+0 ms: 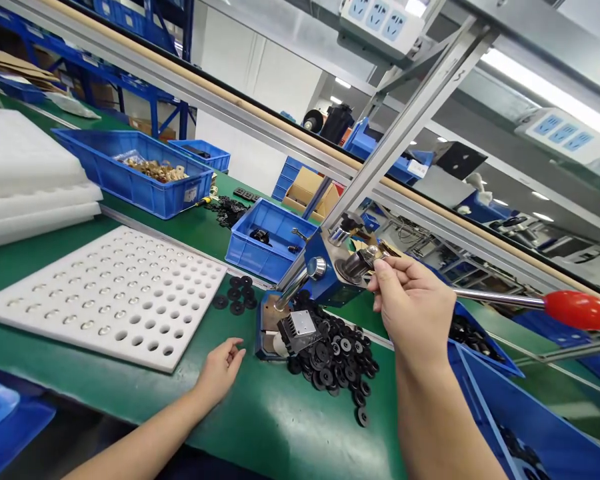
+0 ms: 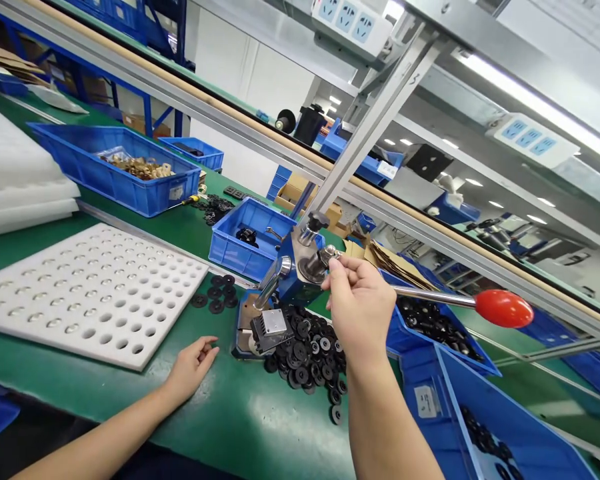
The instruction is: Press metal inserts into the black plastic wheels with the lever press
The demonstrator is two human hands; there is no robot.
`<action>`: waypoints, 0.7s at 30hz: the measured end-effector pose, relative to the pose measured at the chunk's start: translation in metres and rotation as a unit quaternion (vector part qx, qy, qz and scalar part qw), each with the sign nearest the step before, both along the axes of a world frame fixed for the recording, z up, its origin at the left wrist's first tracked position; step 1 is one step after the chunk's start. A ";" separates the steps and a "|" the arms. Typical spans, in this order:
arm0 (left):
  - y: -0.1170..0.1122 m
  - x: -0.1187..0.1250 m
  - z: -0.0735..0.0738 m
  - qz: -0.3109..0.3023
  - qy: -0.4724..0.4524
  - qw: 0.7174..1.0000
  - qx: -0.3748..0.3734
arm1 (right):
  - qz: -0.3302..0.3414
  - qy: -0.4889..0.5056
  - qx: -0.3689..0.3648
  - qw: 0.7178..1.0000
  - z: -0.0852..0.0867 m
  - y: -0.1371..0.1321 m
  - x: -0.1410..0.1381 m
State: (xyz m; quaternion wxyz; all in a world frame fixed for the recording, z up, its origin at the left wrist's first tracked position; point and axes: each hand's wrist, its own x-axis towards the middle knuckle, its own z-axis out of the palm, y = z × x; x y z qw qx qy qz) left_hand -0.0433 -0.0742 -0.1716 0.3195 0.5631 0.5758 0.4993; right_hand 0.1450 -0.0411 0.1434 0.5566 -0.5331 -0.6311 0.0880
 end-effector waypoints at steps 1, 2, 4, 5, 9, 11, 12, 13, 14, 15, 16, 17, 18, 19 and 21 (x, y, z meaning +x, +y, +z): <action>-0.001 -0.001 0.003 -0.002 0.004 1.000 0.001 | 0.003 0.001 0.001 1.000 -0.001 0.001 0.000; -0.002 -0.002 0.006 -0.004 0.008 1.000 0.002 | 0.001 -0.002 0.004 1.000 -0.001 0.001 0.000; -0.004 -0.004 0.013 -0.008 0.017 1.000 0.002 | -0.017 -0.015 0.016 1.000 -0.001 0.000 -0.002; -0.005 -0.005 0.015 -0.009 0.022 1.000 0.003 | -0.026 -0.019 0.023 0.999 -0.002 0.000 -0.003; -0.004 -0.005 0.015 -0.004 0.033 0.999 0.002 | -0.024 0.000 0.041 0.999 -0.017 -0.009 0.002; -0.003 -0.004 0.010 -0.004 0.035 0.999 0.002 | -0.033 0.005 0.059 0.998 -0.040 -0.019 0.013; -0.002 -0.004 0.008 -0.005 0.037 0.999 0.003 | -0.041 -0.003 0.066 0.997 -0.055 -0.024 0.021; -0.002 -0.004 0.005 -0.006 0.041 0.999 0.006 | -0.054 -0.017 0.071 0.996 -0.072 -0.029 0.030; -0.001 -0.004 0.003 -0.008 0.045 0.999 0.008 | -0.062 -0.039 0.065 0.995 -0.090 -0.033 0.039; -0.001 -0.003 0.001 -0.009 0.050 0.999 0.011 | -0.046 -0.073 0.043 0.995 -0.108 -0.035 0.047; -0.001 -0.003 0.000 -0.011 0.054 0.998 0.014 | -0.026 -0.103 0.019 0.994 -0.125 -0.037 0.054; 0.000 -0.004 -0.002 -0.012 0.058 0.998 0.017 | 0.003 -0.136 -0.022 0.990 -0.140 -0.036 0.059; 0.000 -0.004 -0.002 -0.012 0.062 0.998 0.021 | 0.032 -0.165 -0.066 0.984 -0.151 -0.034 0.062; 0.000 -0.004 -0.003 -0.013 0.067 0.997 0.025 | 0.059 -0.185 -0.109 0.975 -0.161 -0.030 0.064; 0.001 -0.004 -0.004 -0.012 0.078 0.996 0.034 | 0.105 -0.200 -0.186 0.956 -0.172 -0.019 0.064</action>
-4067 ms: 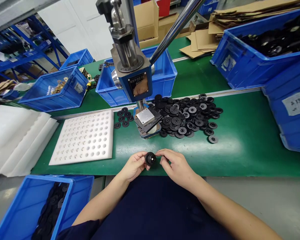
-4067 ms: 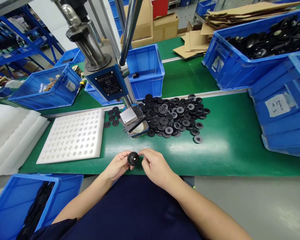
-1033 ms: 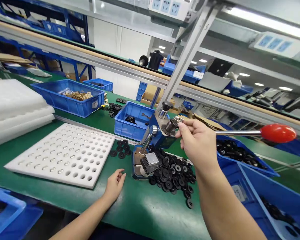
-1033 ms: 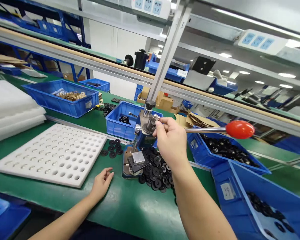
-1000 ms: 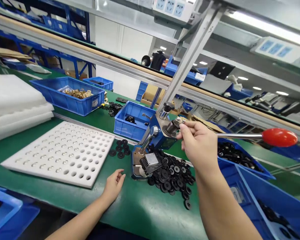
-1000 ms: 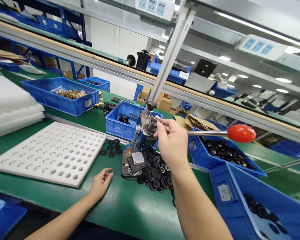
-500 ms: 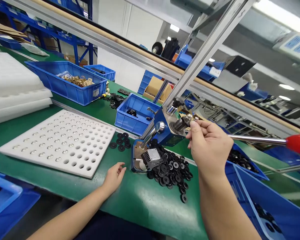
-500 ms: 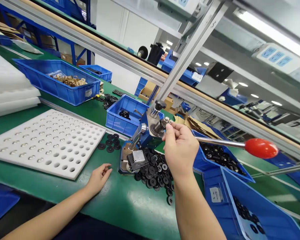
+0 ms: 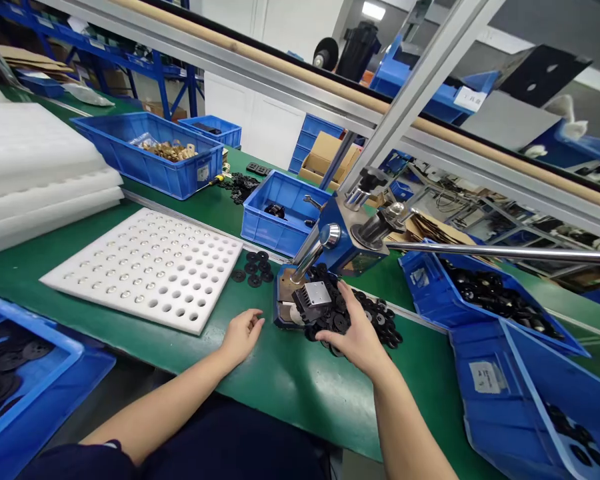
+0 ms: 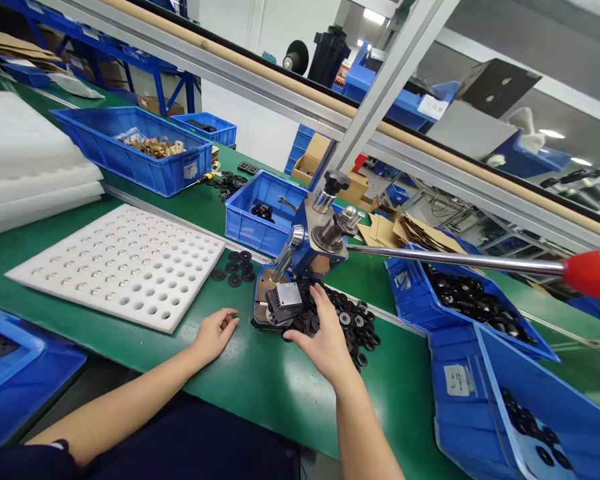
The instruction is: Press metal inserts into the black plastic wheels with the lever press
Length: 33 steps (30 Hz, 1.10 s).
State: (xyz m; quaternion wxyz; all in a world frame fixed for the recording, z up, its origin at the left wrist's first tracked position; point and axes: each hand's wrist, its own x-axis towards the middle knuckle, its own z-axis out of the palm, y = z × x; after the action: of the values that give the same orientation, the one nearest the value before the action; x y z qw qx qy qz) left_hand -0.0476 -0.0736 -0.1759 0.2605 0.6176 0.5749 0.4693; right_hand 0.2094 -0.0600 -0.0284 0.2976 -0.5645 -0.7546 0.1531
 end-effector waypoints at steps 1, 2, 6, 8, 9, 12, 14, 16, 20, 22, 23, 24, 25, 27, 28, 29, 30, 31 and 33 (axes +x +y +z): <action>0.000 0.000 -0.001 0.001 0.006 1.000 0.003 | 0.013 0.006 -0.034 0.999 -0.004 0.007 0.000; 0.001 0.000 -0.001 0.004 0.010 1.000 0.006 | 0.026 0.021 -0.065 0.997 -0.007 0.014 0.001; 0.002 0.001 -0.003 0.015 0.007 1.000 0.017 | 0.054 0.109 -0.144 0.982 -0.038 0.033 0.005; 0.001 0.001 -0.003 0.015 0.000 1.000 0.019 | 0.036 0.152 -0.142 0.977 -0.064 0.034 0.003; 0.001 0.001 -0.003 0.013 -0.001 1.000 0.018 | 0.019 0.171 -0.134 0.976 -0.079 0.032 0.001; 0.001 0.001 -0.005 0.007 0.006 1.000 0.008 | -0.033 0.191 -0.111 0.975 -0.114 0.026 -0.010; 0.001 0.001 -0.006 0.004 0.013 1.000 0.003 | -0.057 0.184 -0.098 0.976 -0.128 0.023 -0.017; 0.001 0.001 -0.008 0.001 0.018 1.000 0.001 | -0.075 0.181 -0.081 0.977 -0.134 0.022 -0.022; 0.001 0.001 -0.010 0.003 0.024 1.000 0.002 | -0.099 0.176 -0.047 0.978 -0.138 0.025 -0.028; 0.001 0.000 -0.009 0.002 0.027 1.000 0.005 | -0.098 0.175 -0.038 0.979 -0.139 0.027 -0.031; 0.001 0.000 -0.009 0.001 0.029 1.000 0.007 | -0.096 0.176 -0.034 0.979 -0.139 0.029 -0.034; 0.001 0.000 -0.008 0.000 0.030 1.000 0.007 | -0.094 0.176 -0.031 0.979 -0.139 0.030 -0.036; 0.001 0.000 -0.007 0.000 0.031 0.999 0.008 | -0.092 0.177 -0.027 0.980 -0.137 0.030 -0.038; 0.001 -0.001 -0.006 0.002 0.032 0.999 0.008 | -0.085 0.178 -0.021 0.980 -0.131 0.029 -0.041; 0.001 -0.001 -0.005 0.004 0.032 0.999 0.009 | -0.081 0.178 -0.020 0.980 -0.126 0.027 -0.041; 0.001 -0.001 -0.005 0.005 0.032 0.999 0.011 | -0.078 0.179 -0.016 0.981 -0.120 0.024 -0.040; 0.001 -0.001 -0.005 0.006 0.031 0.999 0.012 | -0.079 0.180 -0.004 0.981 -0.114 0.021 -0.039; 0.001 -0.001 -0.004 0.006 0.029 0.999 0.013 | -0.089 0.182 0.022 0.979 -0.106 0.017 -0.037; 0.001 -0.002 -0.005 0.001 0.027 1.000 0.012 | -0.119 0.181 0.104 0.971 -0.089 0.010 -0.032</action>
State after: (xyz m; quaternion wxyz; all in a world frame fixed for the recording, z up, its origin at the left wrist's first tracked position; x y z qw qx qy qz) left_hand -0.0493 -0.0729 -0.1805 0.2371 0.6321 0.5769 0.4598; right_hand 0.1777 -0.0500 -0.1174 0.5021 -0.5796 -0.6271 0.1370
